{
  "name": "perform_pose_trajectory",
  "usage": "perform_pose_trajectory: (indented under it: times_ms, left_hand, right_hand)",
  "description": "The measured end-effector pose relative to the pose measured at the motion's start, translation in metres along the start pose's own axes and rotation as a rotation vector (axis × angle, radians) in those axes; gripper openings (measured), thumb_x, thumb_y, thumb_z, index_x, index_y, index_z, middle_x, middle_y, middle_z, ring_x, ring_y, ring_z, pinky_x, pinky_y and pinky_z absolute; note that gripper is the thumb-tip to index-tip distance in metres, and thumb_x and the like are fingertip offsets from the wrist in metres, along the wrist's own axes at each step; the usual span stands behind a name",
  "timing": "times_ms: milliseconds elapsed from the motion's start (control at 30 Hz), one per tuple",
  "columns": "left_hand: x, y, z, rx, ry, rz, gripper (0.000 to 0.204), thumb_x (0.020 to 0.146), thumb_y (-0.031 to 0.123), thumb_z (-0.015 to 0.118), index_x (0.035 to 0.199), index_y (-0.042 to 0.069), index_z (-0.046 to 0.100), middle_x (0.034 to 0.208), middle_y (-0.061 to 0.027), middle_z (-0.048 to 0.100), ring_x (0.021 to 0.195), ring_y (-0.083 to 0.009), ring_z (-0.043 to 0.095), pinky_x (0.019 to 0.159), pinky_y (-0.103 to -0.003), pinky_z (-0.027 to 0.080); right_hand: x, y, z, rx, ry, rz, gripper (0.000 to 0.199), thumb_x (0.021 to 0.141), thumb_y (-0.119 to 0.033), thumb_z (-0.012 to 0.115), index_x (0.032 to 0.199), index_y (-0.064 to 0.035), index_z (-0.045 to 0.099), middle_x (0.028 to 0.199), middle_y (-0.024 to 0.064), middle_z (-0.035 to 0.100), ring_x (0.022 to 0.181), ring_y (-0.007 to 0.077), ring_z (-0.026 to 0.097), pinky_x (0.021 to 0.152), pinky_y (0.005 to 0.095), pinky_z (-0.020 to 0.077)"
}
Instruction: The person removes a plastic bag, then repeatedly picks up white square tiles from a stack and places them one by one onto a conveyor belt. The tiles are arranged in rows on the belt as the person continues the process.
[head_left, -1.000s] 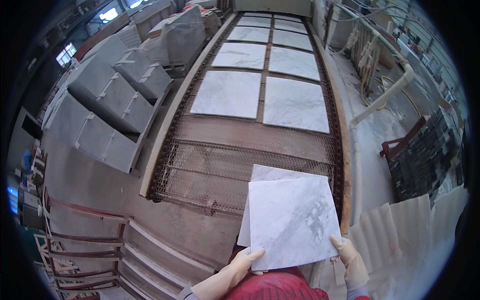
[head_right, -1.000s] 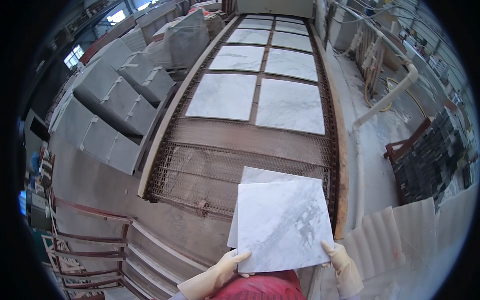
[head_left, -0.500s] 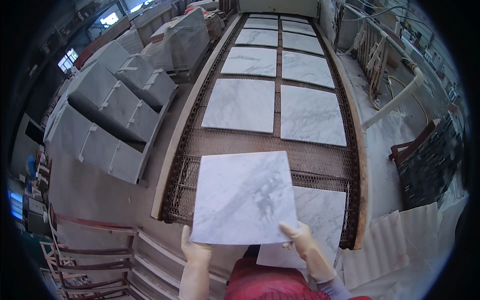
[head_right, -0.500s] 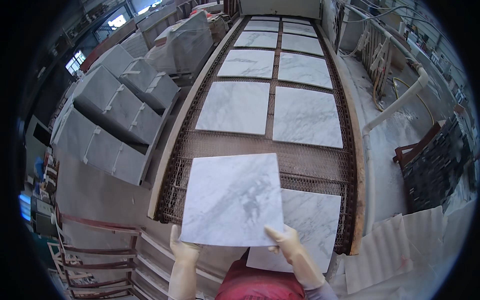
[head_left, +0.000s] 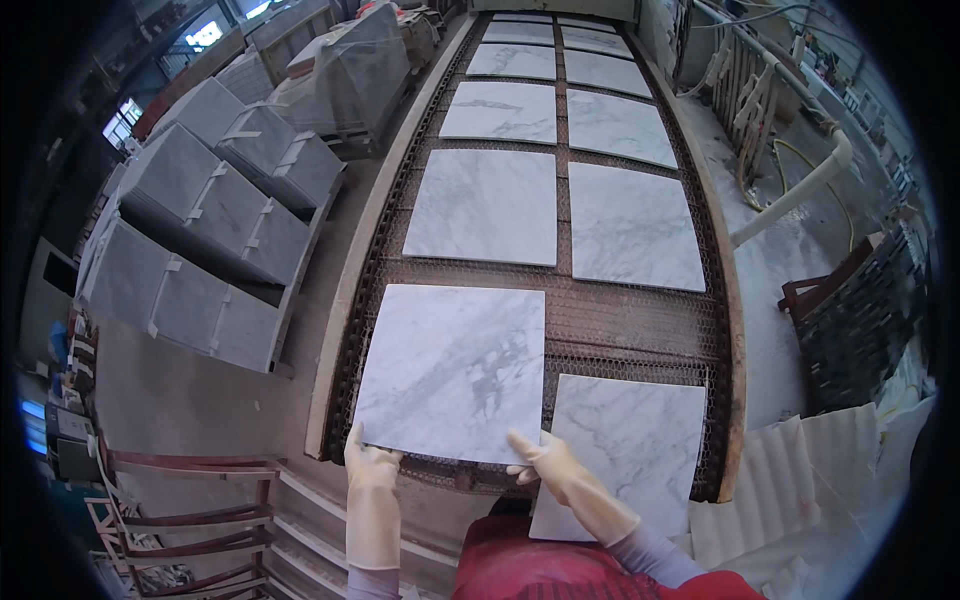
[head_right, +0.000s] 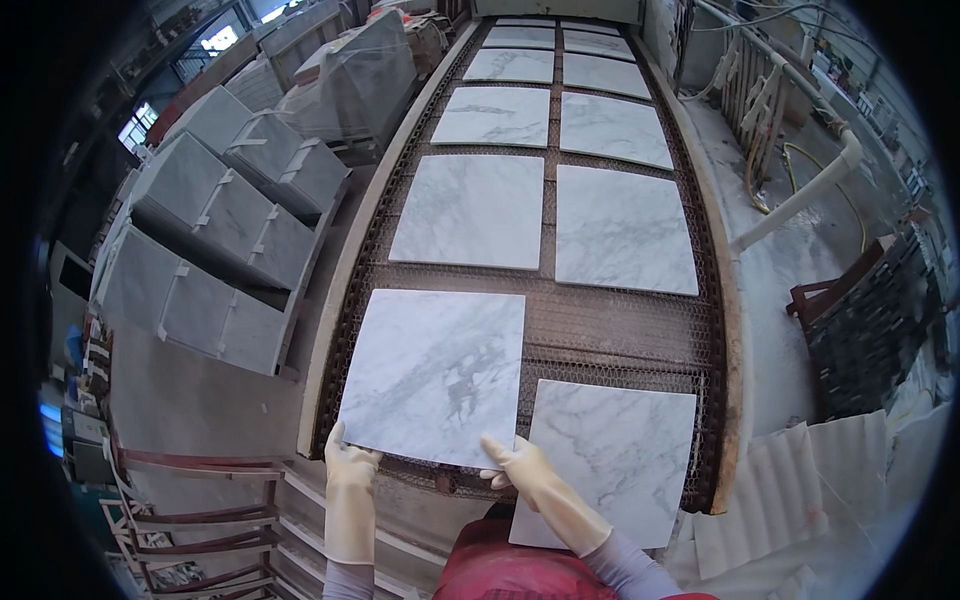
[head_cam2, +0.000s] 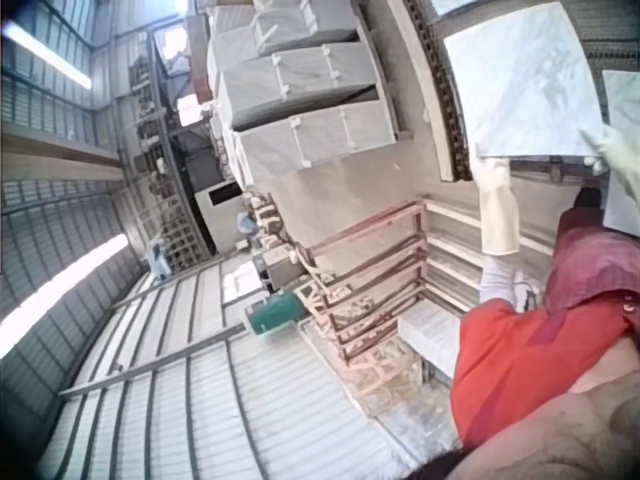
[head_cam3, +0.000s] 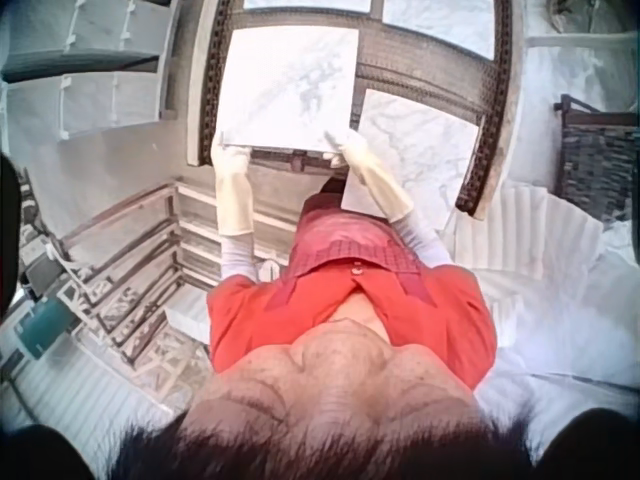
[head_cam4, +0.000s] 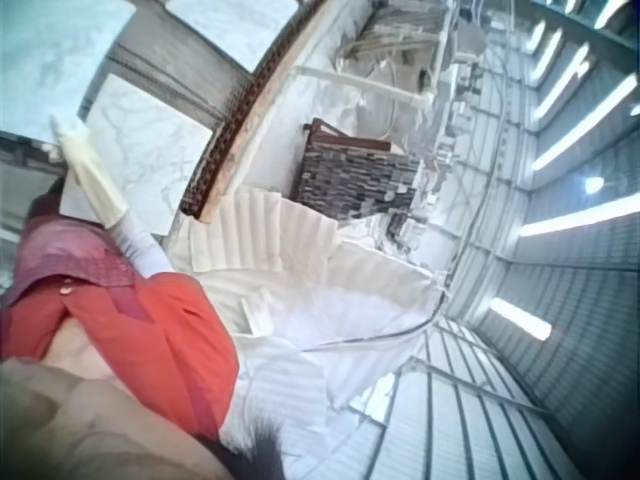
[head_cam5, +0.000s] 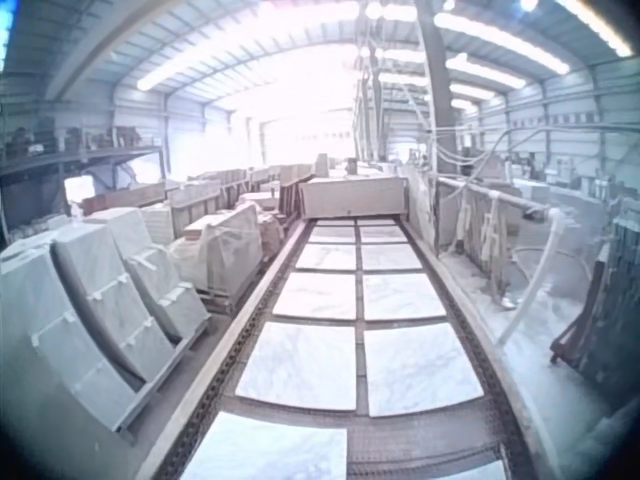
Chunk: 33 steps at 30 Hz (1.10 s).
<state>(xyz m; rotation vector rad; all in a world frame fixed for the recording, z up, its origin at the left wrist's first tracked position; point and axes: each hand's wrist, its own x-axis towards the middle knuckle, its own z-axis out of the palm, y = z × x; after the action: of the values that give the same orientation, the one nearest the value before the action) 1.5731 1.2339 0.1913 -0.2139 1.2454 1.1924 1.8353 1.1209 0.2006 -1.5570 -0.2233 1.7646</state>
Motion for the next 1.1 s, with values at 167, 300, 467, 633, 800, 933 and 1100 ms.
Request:
perform_pose_trajectory:
  times_ms: [167, 300, 467, 633, 800, 933, 1100]
  left_hand:
    - [0.002, 0.003, 0.003, -0.011, -0.081, -0.063, 0.046, 0.098, 0.031, 0.045, 0.136, 0.006, 0.042, 0.142, -0.0135, 0.043, 0.127, -0.0359, 0.044, 0.102, -0.057, 0.039]
    - [0.011, -0.001, 0.001, 0.055, -0.04, -0.055, 0.048, 0.098, 0.032, 0.046, 0.137, 0.006, 0.041, 0.143, -0.0129, 0.042, 0.129, -0.0356, 0.042, 0.103, -0.056, 0.038]
    - [0.016, -0.003, -0.001, 0.026, -0.043, -0.027, 0.044, 0.094, 0.032, 0.053, 0.128, 0.006, 0.049, 0.133, -0.0144, 0.053, 0.116, -0.0357, 0.053, 0.096, -0.057, 0.042]
    - [0.019, -0.005, -0.005, 0.045, -0.115, -0.05, 0.049, 0.094, 0.032, 0.051, 0.135, 0.005, 0.041, 0.139, -0.016, 0.045, 0.123, -0.0373, 0.047, 0.101, -0.058, 0.039]
    - [0.007, 0.003, 0.008, 0.081, -0.041, -0.174, 0.052, 0.094, 0.03, 0.052, 0.137, 0.005, 0.039, 0.142, -0.018, 0.042, 0.127, -0.0384, 0.043, 0.105, -0.063, 0.032]
    - [0.001, 0.001, 0.01, 0.087, -0.101, -0.124, 0.056, 0.097, 0.035, 0.045, 0.143, 0.007, 0.031, 0.149, -0.015, 0.032, 0.138, -0.0355, 0.029, 0.11, -0.058, 0.024]
    - [0.01, -0.001, -0.01, 0.069, -0.176, -0.135, 0.06, 0.094, 0.034, 0.051, 0.144, 0.007, 0.03, 0.151, -0.0164, 0.027, 0.141, -0.0336, 0.023, 0.108, -0.056, 0.029]
  right_hand:
    - [-0.001, 0.005, 0.003, -0.041, 0.029, 0.057, 0.049, 0.089, -0.04, 0.064, 0.115, 0.0002, 0.056, 0.103, 0.011, 0.065, 0.075, 0.0186, 0.067, 0.055, 0.0255, 0.0534]
    - [0.003, 0.006, 0.001, -0.022, 0.019, 0.035, 0.044, 0.09, -0.037, 0.064, 0.113, -0.0003, 0.056, 0.097, 0.0111, 0.066, 0.073, 0.0189, 0.068, 0.055, 0.0263, 0.0543]
    - [0.005, 0.005, 0.003, -0.047, 0.019, 0.035, 0.043, 0.091, -0.036, 0.062, 0.114, 0.0002, 0.056, 0.098, 0.0121, 0.066, 0.074, 0.0197, 0.068, 0.056, 0.0273, 0.0553]
    - [0.008, 0.004, 0.003, -0.043, 0.022, 0.036, 0.043, 0.093, -0.034, 0.061, 0.116, 0.0008, 0.054, 0.099, 0.0131, 0.066, 0.075, 0.0212, 0.068, 0.058, 0.0284, 0.0564]
    - [-0.008, 0.007, -0.01, -0.12, -0.035, 0.057, 0.04, 0.096, -0.031, 0.053, 0.12, 0.0009, 0.052, 0.099, 0.0147, 0.067, 0.083, 0.0229, 0.068, 0.072, 0.0321, 0.0563]
    - [-0.055, 0.025, -0.048, -0.492, -0.06, -0.109, 0.041, 0.097, -0.036, 0.044, 0.114, -0.0018, 0.061, 0.102, 0.0152, 0.068, 0.089, 0.02, 0.066, 0.081, 0.0305, 0.0522]
    - [-0.114, 0.076, -0.119, -0.504, -0.005, 0.148, 0.047, 0.098, -0.038, 0.043, 0.101, 0.0016, 0.067, 0.094, 0.0152, 0.07, 0.085, 0.0194, 0.067, 0.081, 0.03, 0.0524]
